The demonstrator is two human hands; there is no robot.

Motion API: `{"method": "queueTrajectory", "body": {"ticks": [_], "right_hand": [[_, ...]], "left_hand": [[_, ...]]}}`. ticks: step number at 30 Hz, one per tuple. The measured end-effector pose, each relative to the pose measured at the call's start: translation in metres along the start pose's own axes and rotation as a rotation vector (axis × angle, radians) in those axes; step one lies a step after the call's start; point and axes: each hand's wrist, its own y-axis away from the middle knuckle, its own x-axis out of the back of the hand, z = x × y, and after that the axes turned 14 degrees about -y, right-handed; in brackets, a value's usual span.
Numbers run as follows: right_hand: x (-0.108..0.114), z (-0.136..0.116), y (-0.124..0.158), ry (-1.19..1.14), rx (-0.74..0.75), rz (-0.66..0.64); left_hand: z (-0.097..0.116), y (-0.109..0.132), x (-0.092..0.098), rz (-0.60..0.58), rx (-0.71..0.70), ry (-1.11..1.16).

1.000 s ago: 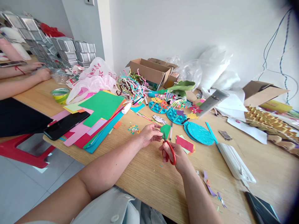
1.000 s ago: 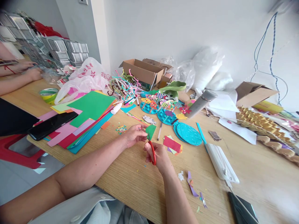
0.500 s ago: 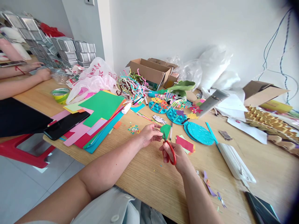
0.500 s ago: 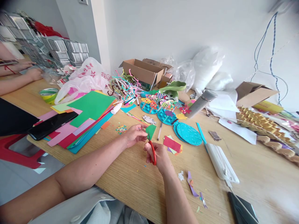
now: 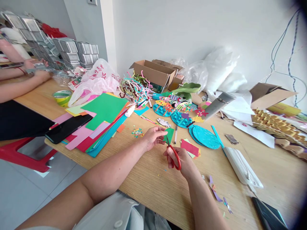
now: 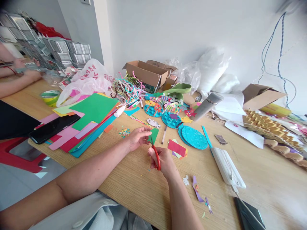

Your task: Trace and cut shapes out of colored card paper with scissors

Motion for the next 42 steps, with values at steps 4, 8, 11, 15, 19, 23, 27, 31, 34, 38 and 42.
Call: {"method": "queueTrajectory", "body": {"ticks": [4,8,11,15,19,23,27,31,34,38,42], "right_hand": [[0.0,0.001,0.0,-0.002,-0.03,-0.056],[0.0,0.002,0.0,0.009,-0.036,-0.076],[0.0,0.001,0.001,0.013,-0.029,-0.079],[0.001,0.0,0.001,0.006,-0.004,-0.039],[0.004,0.004,0.0,-0.056,0.045,-0.021],[0.007,0.009,-0.001,-0.137,0.069,-0.031],[0.007,0.01,-0.001,-0.187,0.075,-0.038],[0.007,0.011,-0.002,-0.202,0.076,-0.042],[0.007,0.011,-0.002,-0.202,0.083,-0.048],[0.006,0.008,-0.001,-0.195,0.084,-0.067],[0.004,0.005,0.0,-0.179,0.07,-0.063]], "left_hand": [[-0.001,-0.002,0.001,0.061,-0.028,-0.031],[-0.003,-0.003,0.002,0.096,-0.054,-0.019],[-0.003,-0.004,0.002,0.119,-0.053,0.005],[-0.002,-0.004,0.002,0.127,-0.062,0.049],[-0.001,-0.003,0.002,0.116,-0.055,0.089],[-0.002,-0.002,0.003,0.026,-0.033,0.049],[-0.002,-0.001,0.003,-0.042,-0.021,-0.011],[-0.001,-0.001,0.003,-0.05,0.001,-0.045],[0.0,0.0,0.002,-0.044,0.012,-0.067],[-0.001,0.0,0.001,-0.033,0.004,-0.056],[-0.001,0.0,0.001,-0.014,-0.008,0.001]]}}
